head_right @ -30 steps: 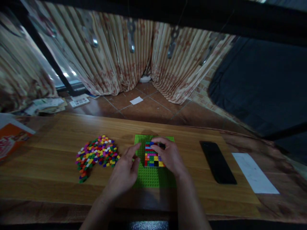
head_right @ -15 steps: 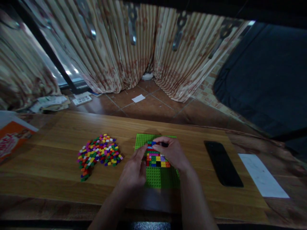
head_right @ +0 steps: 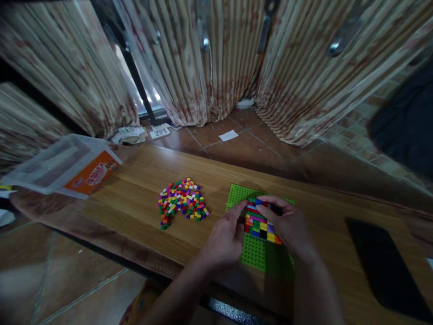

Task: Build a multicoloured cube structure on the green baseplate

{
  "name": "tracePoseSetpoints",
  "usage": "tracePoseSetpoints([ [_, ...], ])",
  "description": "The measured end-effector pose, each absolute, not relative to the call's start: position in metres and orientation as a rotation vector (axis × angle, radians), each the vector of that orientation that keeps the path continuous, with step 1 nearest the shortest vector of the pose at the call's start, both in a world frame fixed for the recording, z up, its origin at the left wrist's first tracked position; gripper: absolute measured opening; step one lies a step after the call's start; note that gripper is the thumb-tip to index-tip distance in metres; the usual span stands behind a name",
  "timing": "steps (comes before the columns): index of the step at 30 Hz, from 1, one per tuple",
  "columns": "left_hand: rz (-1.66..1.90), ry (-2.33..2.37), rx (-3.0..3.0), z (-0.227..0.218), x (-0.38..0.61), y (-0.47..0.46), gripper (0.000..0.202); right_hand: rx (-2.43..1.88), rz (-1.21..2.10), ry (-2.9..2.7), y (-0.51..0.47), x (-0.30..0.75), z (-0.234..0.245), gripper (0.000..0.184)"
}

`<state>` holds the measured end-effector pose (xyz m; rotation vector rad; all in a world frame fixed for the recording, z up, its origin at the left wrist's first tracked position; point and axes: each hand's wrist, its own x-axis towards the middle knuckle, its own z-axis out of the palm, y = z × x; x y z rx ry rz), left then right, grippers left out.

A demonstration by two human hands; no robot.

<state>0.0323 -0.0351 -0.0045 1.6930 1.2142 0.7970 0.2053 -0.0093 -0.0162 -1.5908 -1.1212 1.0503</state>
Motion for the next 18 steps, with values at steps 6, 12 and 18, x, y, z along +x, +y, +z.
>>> tracePoseSetpoints([
  [6, 0.805, 1.227, 1.671, -0.005, 0.035, -0.034, 0.057, -1.624, 1.017, -1.104, -0.011, 0.203, -0.019, 0.039],
  [12, 0.832, 1.243, 1.649, -0.003, 0.033, -0.035, 0.051, -1.630, 0.987, -1.048, -0.012, 0.203, -0.016, 0.039],
  [18, 0.873, 1.409, 1.567, 0.009, -0.005, -0.022, 0.033, -1.688, 0.708, -0.921, -0.017, 0.201, 0.000, 0.024],
])
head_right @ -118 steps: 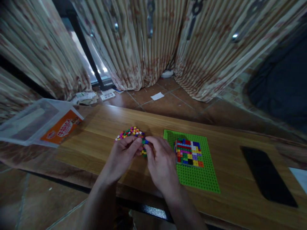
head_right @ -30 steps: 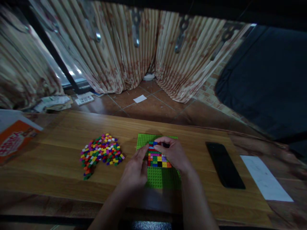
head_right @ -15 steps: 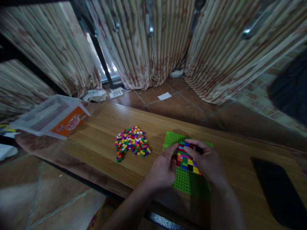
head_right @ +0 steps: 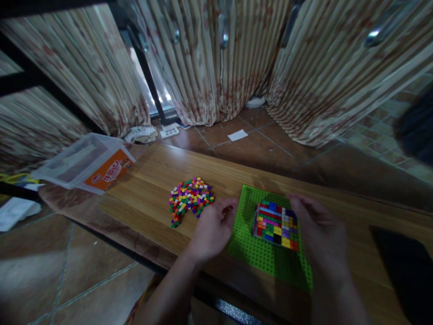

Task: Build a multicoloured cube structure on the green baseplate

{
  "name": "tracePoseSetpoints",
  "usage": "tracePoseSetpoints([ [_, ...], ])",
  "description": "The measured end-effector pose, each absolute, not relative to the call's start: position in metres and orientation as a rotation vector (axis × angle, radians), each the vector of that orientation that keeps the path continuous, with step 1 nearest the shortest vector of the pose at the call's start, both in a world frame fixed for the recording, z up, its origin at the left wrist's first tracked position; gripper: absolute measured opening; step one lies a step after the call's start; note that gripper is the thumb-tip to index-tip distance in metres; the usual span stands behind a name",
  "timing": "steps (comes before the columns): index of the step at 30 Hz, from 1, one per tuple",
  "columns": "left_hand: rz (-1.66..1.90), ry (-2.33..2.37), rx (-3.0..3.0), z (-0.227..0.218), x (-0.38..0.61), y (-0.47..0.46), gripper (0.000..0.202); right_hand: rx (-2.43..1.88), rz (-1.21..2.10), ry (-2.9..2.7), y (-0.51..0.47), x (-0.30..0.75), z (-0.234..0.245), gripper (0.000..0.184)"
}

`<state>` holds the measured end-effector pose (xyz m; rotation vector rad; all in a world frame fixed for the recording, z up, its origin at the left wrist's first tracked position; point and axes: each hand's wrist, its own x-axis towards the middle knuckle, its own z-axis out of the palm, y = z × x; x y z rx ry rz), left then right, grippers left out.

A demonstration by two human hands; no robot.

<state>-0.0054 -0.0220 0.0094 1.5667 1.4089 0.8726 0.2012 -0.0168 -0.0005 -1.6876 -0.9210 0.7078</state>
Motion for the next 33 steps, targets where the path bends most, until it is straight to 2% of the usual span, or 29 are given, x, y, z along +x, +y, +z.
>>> tracePoseSetpoints([
  [4, 1.024, 1.560, 1.492, 0.012, -0.053, -0.007, 0.025, -1.623, 0.385, -0.823, -0.034, 0.184, 0.027, 0.012],
  [9, 1.164, 1.732, 1.335, 0.017, -0.094, 0.003, 0.023, -1.505, 0.068, -1.114, -0.058, 0.145, 0.049, 0.012],
  [13, 1.181, 1.696, 1.302, 0.020, -0.094, 0.000, 0.024, -1.415, 0.416, -1.690, -0.054, 0.110, 0.028, 0.012],
  [17, 1.141, 1.654, 1.296, 0.021, -0.091, -0.003, 0.024, -1.539, 0.551, -1.837, -0.043, 0.087, -0.006, 0.016],
  [26, 1.135, 1.685, 1.325, 0.020, -0.101, -0.002, 0.023, -1.802, 0.473, -1.886, -0.035, 0.070, -0.025, 0.010],
  [33, 0.950, 1.524, 1.422, 0.021, -0.081, -0.007, 0.020, -1.627, 0.513, -1.769, -0.034, 0.067, -0.024, 0.015],
])
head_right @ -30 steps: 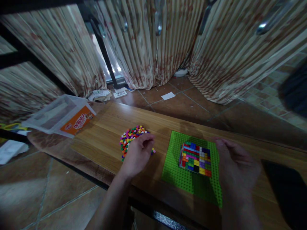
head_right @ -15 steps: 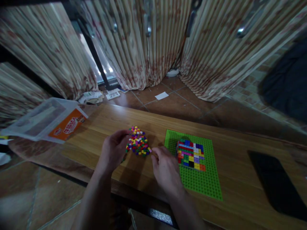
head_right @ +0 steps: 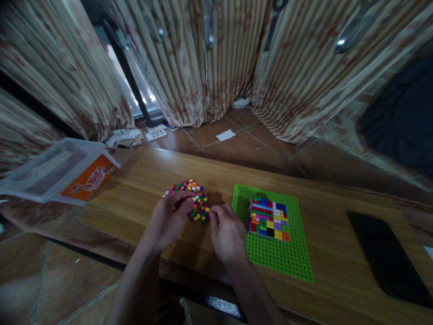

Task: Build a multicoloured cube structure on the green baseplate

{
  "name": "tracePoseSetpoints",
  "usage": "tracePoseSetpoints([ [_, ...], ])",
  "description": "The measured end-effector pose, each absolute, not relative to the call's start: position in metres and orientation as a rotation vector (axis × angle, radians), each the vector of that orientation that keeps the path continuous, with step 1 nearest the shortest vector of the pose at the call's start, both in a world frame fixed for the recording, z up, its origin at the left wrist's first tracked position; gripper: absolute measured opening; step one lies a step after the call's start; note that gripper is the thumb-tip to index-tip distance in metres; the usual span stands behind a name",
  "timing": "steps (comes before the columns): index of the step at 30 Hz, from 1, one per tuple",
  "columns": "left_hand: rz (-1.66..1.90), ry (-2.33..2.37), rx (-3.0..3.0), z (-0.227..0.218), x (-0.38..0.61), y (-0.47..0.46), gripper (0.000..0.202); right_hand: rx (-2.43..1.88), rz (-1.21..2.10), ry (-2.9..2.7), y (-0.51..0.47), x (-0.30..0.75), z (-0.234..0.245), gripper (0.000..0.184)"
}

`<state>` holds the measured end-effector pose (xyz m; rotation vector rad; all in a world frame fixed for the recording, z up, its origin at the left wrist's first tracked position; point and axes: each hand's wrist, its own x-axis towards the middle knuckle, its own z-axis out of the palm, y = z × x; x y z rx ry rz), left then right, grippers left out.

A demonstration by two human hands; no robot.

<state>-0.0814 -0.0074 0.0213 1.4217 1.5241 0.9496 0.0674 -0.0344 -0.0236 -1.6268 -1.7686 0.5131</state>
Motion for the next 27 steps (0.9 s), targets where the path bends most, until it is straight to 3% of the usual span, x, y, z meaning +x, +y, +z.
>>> tracePoseSetpoints([
  [7, 0.759, 1.370, 1.539, 0.021, -0.069, -0.014, 0.042, -1.348, 0.635, -1.663, -0.040, 0.069, 0.003, 0.015],
  [27, 0.864, 1.133, 1.171, 0.028, -0.057, -0.011, 0.044, -1.183, 0.797, -1.459, -0.040, 0.081, 0.010, 0.008],
])
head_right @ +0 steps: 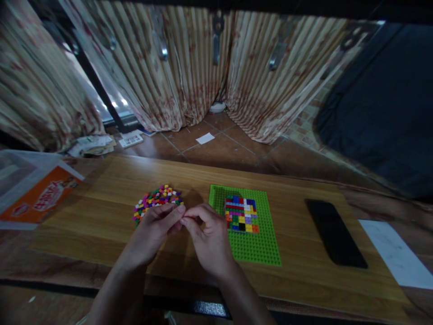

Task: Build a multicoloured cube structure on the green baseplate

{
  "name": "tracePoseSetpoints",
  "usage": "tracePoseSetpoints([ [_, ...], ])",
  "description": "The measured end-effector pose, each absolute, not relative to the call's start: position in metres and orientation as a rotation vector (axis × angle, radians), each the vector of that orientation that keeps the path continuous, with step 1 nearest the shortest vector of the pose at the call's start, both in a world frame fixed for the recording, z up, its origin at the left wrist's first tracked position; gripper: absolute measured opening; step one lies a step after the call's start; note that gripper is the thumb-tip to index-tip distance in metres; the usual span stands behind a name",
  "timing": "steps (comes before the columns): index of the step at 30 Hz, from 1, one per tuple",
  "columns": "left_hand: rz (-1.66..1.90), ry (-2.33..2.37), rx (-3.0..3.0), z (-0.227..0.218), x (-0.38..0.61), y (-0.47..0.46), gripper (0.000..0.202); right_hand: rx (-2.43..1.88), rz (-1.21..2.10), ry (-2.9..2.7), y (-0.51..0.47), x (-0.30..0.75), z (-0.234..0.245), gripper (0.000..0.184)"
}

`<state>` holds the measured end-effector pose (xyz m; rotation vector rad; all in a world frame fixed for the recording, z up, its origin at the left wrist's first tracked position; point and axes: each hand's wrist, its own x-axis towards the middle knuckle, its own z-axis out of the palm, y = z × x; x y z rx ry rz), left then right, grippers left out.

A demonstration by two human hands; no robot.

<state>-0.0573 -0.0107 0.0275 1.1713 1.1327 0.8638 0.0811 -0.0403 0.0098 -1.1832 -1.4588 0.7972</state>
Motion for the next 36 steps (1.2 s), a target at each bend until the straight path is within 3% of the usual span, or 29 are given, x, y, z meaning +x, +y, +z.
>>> tracePoseSetpoints([
  [7, 0.886, 1.081, 1.094, 0.032, -0.057, -0.011, 0.038, -1.111, 1.026, -1.157, -0.041, 0.080, 0.015, 0.005],
  [15, 0.882, 1.172, 1.126, 0.026, -0.055, -0.008, 0.025, -1.079, 1.059, -0.993, -0.040, 0.089, 0.016, 0.015],
  [23, 0.685, 1.549, 1.714, 0.013, -0.048, -0.009, 0.017, -1.248, 0.885, -1.050, -0.041, 0.112, 0.028, 0.013],
  [29, 0.460, 1.692, 1.911, 0.008, -0.039, -0.013, 0.016, -1.497, 0.524, -1.102, -0.038, 0.158, 0.022, 0.024],
  [36, 0.245, 1.763, 2.069, 0.006, -0.028, -0.018, 0.025, -1.622, 0.316, -1.339, -0.031, 0.184, 0.001, 0.021],
])
